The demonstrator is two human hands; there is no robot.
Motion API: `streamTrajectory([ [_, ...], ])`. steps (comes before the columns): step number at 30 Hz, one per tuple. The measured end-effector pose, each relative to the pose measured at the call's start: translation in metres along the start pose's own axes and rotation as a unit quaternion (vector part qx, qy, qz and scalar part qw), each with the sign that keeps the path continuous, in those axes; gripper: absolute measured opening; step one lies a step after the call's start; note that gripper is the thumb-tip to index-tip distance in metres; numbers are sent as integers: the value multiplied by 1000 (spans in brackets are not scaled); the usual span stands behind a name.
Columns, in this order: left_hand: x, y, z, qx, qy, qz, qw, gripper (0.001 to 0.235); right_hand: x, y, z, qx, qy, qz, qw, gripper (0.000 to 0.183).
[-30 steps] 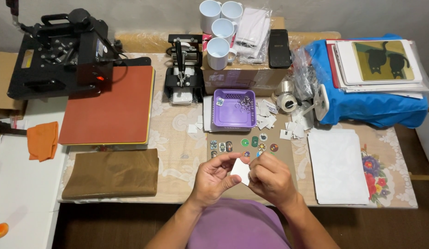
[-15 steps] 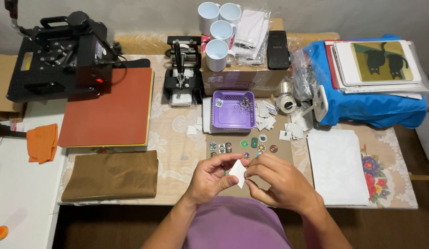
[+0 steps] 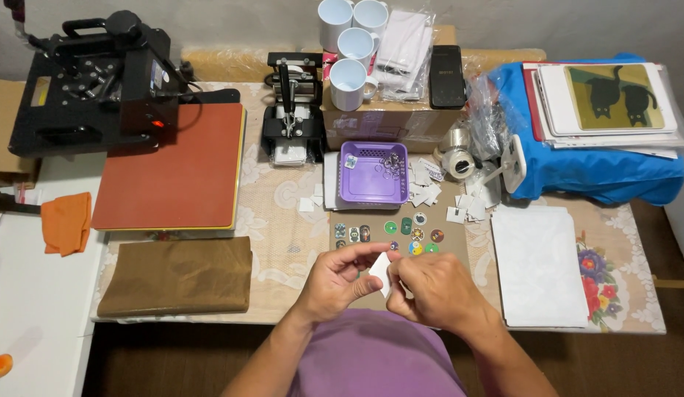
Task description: The person peels backing from small white square transfer sheets and places them onto a red heat press platen. They then cover the items with a brown protective sheet and lower the heat press handle to begin the pressing process.
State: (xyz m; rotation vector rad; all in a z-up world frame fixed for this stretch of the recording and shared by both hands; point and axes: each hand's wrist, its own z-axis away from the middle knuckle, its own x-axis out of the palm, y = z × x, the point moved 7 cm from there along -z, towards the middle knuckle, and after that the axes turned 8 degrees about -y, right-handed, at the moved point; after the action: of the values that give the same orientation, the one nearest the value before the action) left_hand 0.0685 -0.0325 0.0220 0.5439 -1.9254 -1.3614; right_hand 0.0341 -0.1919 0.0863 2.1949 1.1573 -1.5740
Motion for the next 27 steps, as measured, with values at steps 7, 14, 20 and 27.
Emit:
streamTrajectory([
  [7, 0, -15, -5, -31, 25, 43, 998, 54, 12, 7, 11, 7, 19, -45, 999, 15],
  [14, 7, -36, -6, -68, 62, 237, 967, 52, 8, 7, 16, 5, 70, -44, 997, 12],
  [20, 11, -45, -4, -94, 87, 275, 953, 49, 4, 4, 17, -7, 99, -42, 994, 9],
  [27, 12, -56, -2, -95, 130, 364, 917, 46, 9, 3, 25, -29, 130, -46, 990, 13],
])
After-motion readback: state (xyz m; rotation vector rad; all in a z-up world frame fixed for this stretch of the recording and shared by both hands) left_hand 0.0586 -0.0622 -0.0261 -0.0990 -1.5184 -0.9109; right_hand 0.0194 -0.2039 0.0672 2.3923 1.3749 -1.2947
